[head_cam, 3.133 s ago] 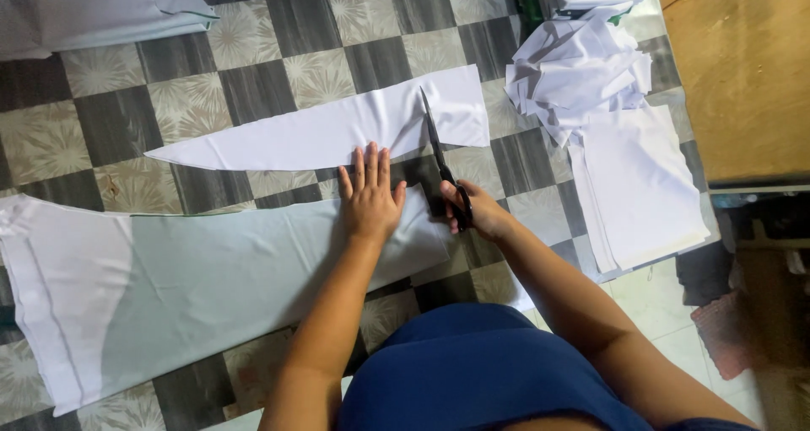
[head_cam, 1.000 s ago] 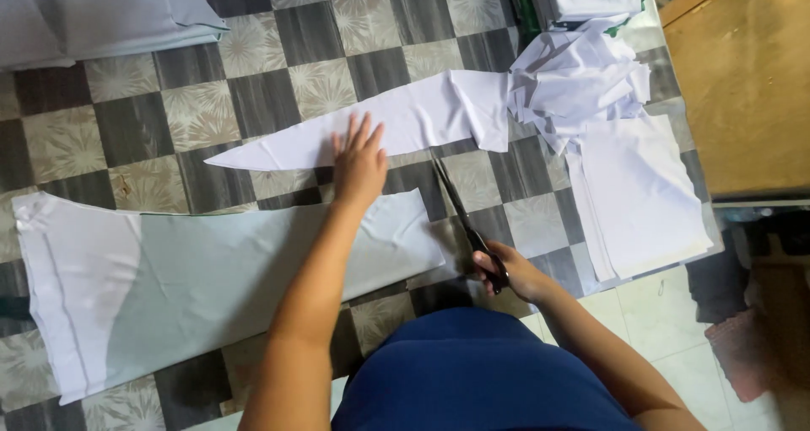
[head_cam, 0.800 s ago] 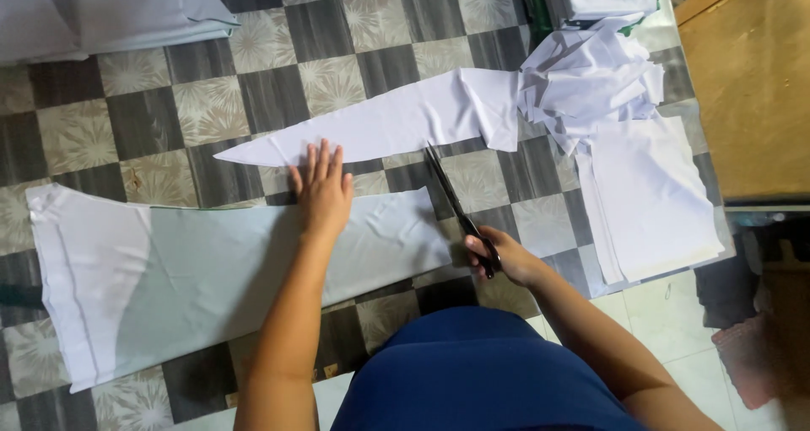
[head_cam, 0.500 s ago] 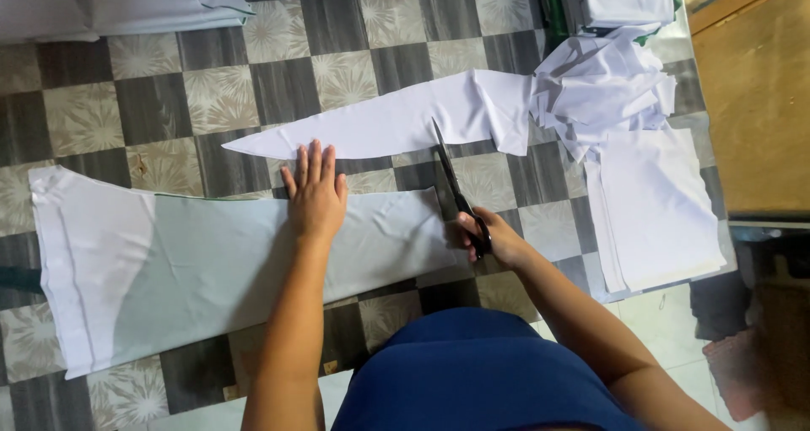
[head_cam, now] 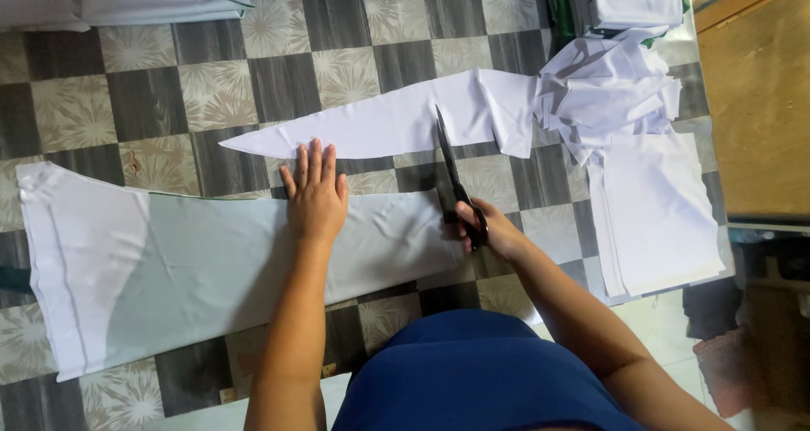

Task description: The person uses large scissors to cut a white fabric sheet laid out on a tiled floor. They follow a pattern to cut out specific shapes, including a long tapered piece and a curved section, while holding the fabric steady with their left hand.

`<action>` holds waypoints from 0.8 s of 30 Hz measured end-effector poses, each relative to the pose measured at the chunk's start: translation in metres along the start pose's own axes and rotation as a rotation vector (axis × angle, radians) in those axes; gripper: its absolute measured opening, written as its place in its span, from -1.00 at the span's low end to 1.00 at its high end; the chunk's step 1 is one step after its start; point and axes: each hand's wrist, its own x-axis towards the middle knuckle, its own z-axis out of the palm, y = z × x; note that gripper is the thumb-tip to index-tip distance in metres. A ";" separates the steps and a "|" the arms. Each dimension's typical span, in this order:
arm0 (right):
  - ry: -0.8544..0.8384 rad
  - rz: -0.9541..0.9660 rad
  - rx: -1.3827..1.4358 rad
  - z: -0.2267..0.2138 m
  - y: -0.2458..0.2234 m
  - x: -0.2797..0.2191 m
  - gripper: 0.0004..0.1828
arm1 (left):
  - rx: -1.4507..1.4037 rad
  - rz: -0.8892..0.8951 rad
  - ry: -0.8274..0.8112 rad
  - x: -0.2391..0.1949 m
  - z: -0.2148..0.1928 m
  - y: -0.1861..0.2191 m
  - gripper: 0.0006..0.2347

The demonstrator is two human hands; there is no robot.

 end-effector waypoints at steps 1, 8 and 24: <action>-0.002 -0.001 -0.001 0.001 -0.003 0.006 -0.46 | 0.002 -0.001 0.002 0.000 -0.001 0.000 -0.57; 0.032 -0.033 -0.014 0.013 -0.023 0.030 -0.41 | 0.003 -0.002 0.001 0.000 -0.003 0.002 -0.57; 0.050 -0.075 -0.060 0.021 -0.064 0.054 -0.38 | 0.015 0.003 0.012 0.000 -0.002 0.001 -0.56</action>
